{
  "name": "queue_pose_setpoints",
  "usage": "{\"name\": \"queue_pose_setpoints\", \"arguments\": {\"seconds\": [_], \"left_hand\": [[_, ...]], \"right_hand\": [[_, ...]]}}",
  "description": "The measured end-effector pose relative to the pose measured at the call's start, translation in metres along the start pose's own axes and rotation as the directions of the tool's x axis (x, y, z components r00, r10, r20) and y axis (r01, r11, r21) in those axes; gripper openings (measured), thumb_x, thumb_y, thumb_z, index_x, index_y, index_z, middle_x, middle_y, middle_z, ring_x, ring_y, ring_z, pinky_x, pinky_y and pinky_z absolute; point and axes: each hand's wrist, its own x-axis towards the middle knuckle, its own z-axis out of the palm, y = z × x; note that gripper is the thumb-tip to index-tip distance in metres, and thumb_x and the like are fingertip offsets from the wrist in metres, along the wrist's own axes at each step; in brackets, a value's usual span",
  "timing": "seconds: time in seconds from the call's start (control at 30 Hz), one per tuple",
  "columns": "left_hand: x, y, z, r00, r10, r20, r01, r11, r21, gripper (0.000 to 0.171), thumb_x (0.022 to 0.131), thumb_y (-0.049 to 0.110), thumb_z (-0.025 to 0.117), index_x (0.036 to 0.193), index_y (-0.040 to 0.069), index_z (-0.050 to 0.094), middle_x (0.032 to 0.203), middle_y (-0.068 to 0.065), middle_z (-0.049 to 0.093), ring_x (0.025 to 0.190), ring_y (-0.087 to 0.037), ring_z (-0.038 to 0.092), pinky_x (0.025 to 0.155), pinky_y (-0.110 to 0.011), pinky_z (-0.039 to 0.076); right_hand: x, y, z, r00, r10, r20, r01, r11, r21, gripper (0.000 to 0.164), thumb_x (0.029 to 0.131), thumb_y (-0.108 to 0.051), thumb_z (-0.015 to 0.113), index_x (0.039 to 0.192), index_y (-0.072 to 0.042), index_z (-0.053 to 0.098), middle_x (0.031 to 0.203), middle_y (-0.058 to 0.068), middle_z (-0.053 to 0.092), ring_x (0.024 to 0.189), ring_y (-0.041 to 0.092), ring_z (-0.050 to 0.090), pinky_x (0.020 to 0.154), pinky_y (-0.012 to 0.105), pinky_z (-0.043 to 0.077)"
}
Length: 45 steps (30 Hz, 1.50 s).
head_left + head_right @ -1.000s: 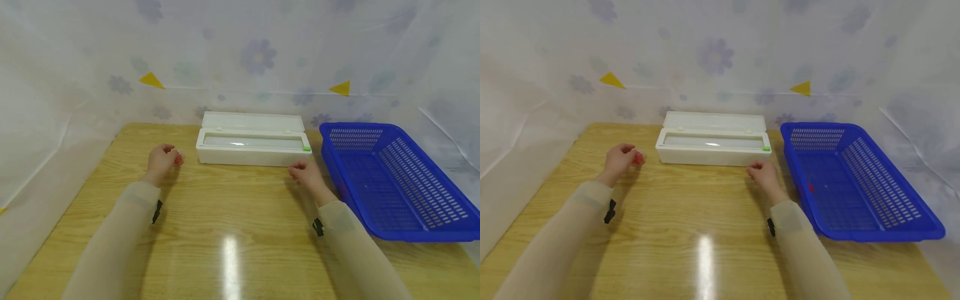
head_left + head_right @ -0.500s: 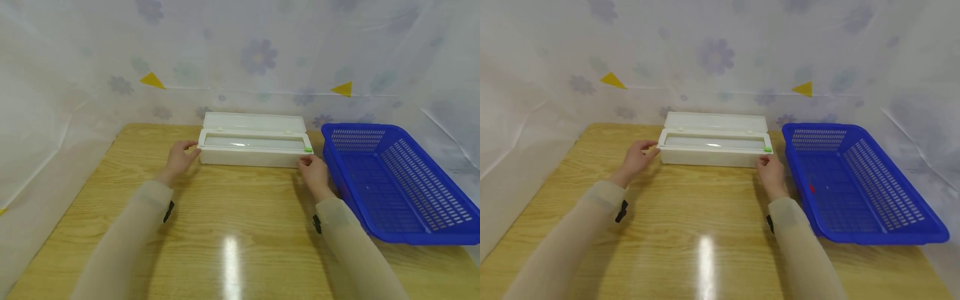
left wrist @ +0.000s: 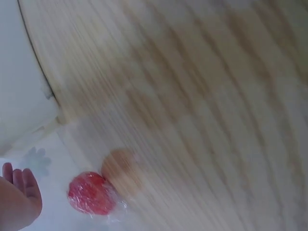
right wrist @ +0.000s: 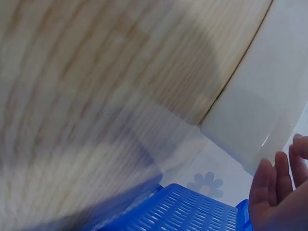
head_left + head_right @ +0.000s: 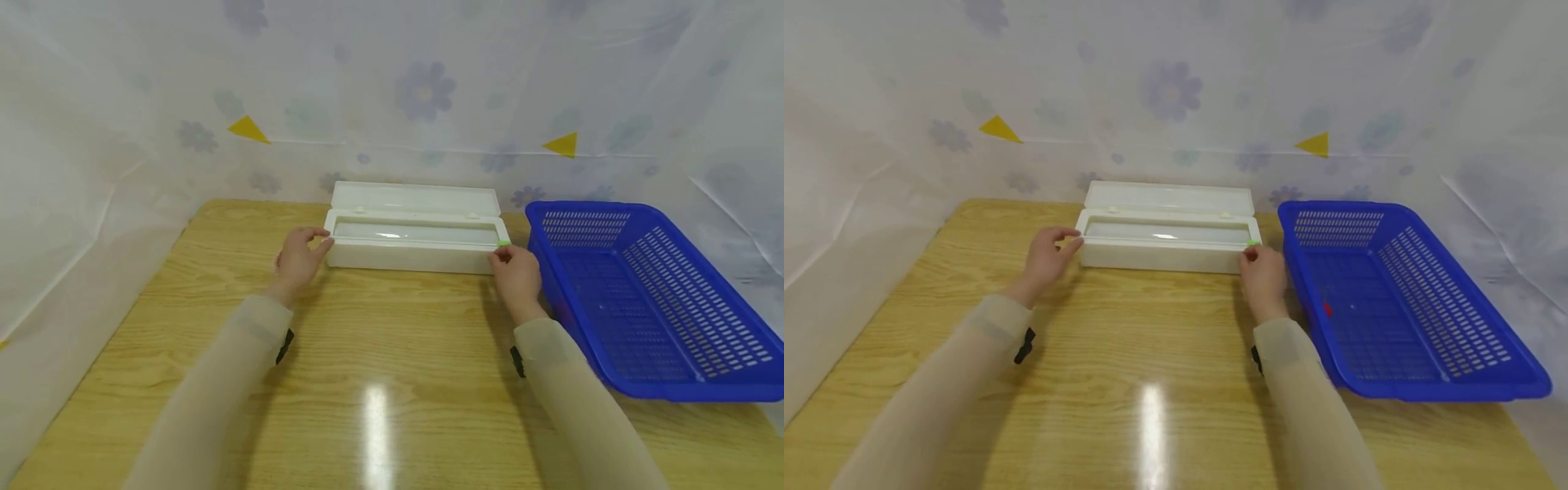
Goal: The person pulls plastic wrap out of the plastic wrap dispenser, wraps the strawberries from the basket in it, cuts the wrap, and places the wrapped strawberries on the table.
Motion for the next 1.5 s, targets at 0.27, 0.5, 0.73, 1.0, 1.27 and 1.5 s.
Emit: {"name": "queue_pose_setpoints", "arguments": {"seconds": [0.27,0.5,0.73,1.0,1.27,1.5], "left_hand": [[0.011,0.012,0.017,0.995,0.089,-0.043,-0.084,0.99,0.113,0.029,0.092,0.024,0.059,0.113,0.003,0.061,0.123,-0.019,0.054,0.12,-0.036,0.044,0.103,-0.046,0.037],[0.019,0.022,0.022,0.984,0.174,-0.031,-0.162,0.958,0.238,0.029,0.093,0.019,0.058,0.118,0.008,0.063,0.124,-0.017,0.058,0.119,-0.035,0.049,0.109,-0.048,0.029],[0.024,0.025,0.021,0.996,0.085,-0.023,-0.077,0.966,0.246,0.018,0.092,0.022,0.059,0.1,0.01,0.069,0.12,-0.016,0.059,0.116,-0.035,0.048,0.101,-0.046,0.036],[0.028,0.024,0.023,0.998,0.056,0.014,-0.058,0.96,0.275,0.024,0.097,0.023,0.05,0.107,0.006,0.064,0.12,-0.017,0.056,0.118,-0.036,0.045,0.102,-0.047,0.035],[0.03,0.025,0.026,0.999,0.031,-0.018,-0.028,0.99,0.138,0.026,0.098,0.023,0.048,0.11,0.004,0.062,0.114,-0.017,0.058,0.11,-0.033,0.049,0.097,-0.044,0.039],[0.034,0.025,0.026,0.99,-0.109,-0.091,0.096,0.986,-0.137,0.027,0.096,0.021,0.052,0.108,0.0,0.063,0.109,-0.017,0.06,0.1,-0.025,0.05,0.093,-0.038,0.041]], "right_hand": [[0.011,-0.002,0.001,0.985,-0.175,-0.001,0.173,0.975,-0.139,0.032,0.094,-0.02,0.056,0.122,-0.004,0.058,0.13,0.024,0.042,0.121,0.042,0.032,0.098,0.056,0.035],[0.02,-0.007,-0.004,0.986,-0.129,0.103,0.145,0.975,-0.169,0.027,0.097,-0.022,0.051,0.112,-0.006,0.066,0.135,0.024,0.042,0.125,0.045,0.03,0.101,0.057,0.031],[0.026,-0.009,-0.003,0.981,-0.122,0.149,0.146,0.976,-0.163,0.028,0.097,-0.022,0.05,0.11,-0.003,0.065,0.13,0.028,0.045,0.119,0.048,0.034,0.097,0.057,0.034],[0.034,-0.012,0.001,0.975,-0.107,0.192,0.15,0.963,-0.225,0.027,0.099,-0.019,0.043,0.108,0.002,0.059,0.129,0.029,0.041,0.123,0.048,0.031,0.097,0.058,0.036],[0.038,-0.011,-0.001,0.98,-0.13,0.151,0.159,0.966,-0.203,0.031,0.1,-0.016,0.037,0.112,0.008,0.053,0.12,0.031,0.046,0.12,0.047,0.034,0.106,0.056,0.027],[0.038,-0.013,0.001,0.973,-0.179,0.149,0.188,0.981,-0.051,0.03,0.094,-0.024,0.053,0.111,0.001,0.058,0.13,0.029,0.045,0.13,0.045,0.024,0.108,0.055,0.023]]}}
